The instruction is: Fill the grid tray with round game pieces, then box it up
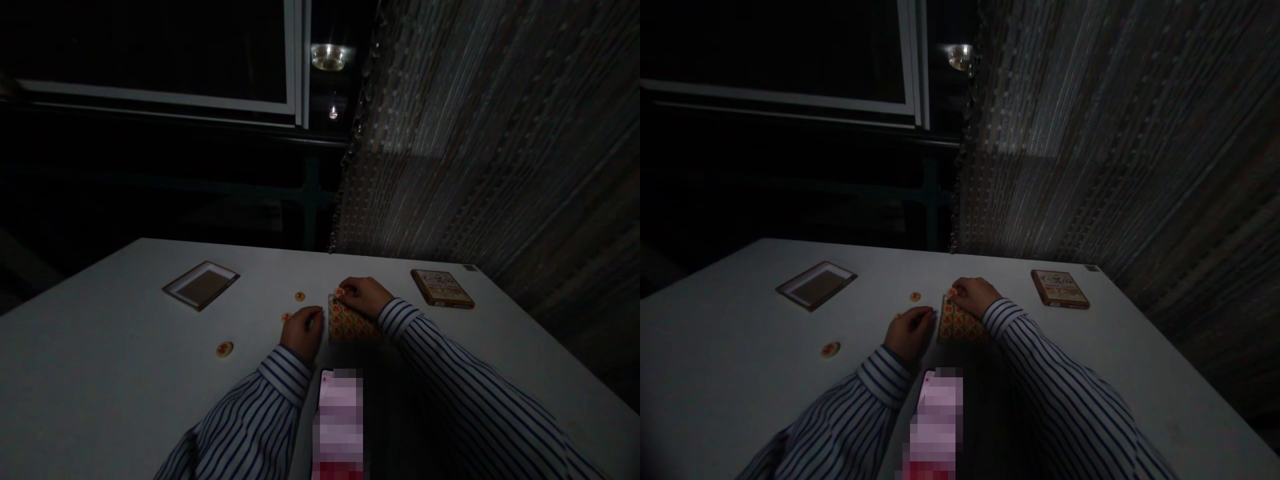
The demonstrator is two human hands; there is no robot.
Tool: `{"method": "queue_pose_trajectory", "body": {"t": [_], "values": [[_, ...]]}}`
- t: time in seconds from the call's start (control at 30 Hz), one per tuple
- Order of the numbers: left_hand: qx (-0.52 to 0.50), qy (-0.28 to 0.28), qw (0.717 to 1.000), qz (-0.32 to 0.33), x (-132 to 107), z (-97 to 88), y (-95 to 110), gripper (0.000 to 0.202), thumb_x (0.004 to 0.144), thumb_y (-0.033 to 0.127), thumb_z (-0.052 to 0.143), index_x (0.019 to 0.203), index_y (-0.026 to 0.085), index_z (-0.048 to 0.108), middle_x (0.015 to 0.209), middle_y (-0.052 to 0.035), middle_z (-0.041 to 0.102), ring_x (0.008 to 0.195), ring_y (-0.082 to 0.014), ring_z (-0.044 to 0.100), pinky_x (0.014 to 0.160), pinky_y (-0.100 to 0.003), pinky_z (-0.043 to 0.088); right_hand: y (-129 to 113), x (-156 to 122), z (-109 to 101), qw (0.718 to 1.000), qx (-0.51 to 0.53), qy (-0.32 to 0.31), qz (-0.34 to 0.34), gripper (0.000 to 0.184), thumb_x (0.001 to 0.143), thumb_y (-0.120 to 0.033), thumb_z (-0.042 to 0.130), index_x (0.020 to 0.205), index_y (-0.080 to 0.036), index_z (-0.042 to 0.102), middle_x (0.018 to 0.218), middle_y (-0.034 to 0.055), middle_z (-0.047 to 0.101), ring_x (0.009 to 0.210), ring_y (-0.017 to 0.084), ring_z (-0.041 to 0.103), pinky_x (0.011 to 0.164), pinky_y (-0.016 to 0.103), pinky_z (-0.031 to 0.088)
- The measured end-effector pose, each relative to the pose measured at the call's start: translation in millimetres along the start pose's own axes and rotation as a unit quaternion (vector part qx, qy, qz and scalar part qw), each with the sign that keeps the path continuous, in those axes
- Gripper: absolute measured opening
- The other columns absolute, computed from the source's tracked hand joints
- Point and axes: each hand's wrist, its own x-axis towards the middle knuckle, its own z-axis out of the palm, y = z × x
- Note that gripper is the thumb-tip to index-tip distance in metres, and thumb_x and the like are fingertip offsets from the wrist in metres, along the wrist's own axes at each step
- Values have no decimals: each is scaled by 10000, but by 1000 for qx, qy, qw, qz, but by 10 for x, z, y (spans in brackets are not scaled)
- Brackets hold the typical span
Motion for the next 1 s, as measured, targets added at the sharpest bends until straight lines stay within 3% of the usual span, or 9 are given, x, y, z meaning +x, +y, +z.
{"method": "queue_pose_trajectory", "body": {"t": [0.3,1.0], "values": [[-1,1,1000,-2,-1,4,0,239,733,264,428,836,152,612,822,-59,647,771,-152,586,717,-285,455,40,97,76,997,-61,-33,-29,329,721,-437,451,908,-211,599,867,39,620,791,156,547,661,230,374],[0,-7,1000,6,-10,-4,-1,232,739,257,419,832,160,609,824,-55,646,774,-155,583,711,-282,451,63,130,105,993,-80,-82,-30,321,736,-404,446,957,-227,598,912,46,622,839,174,547,687,240,369]]}}
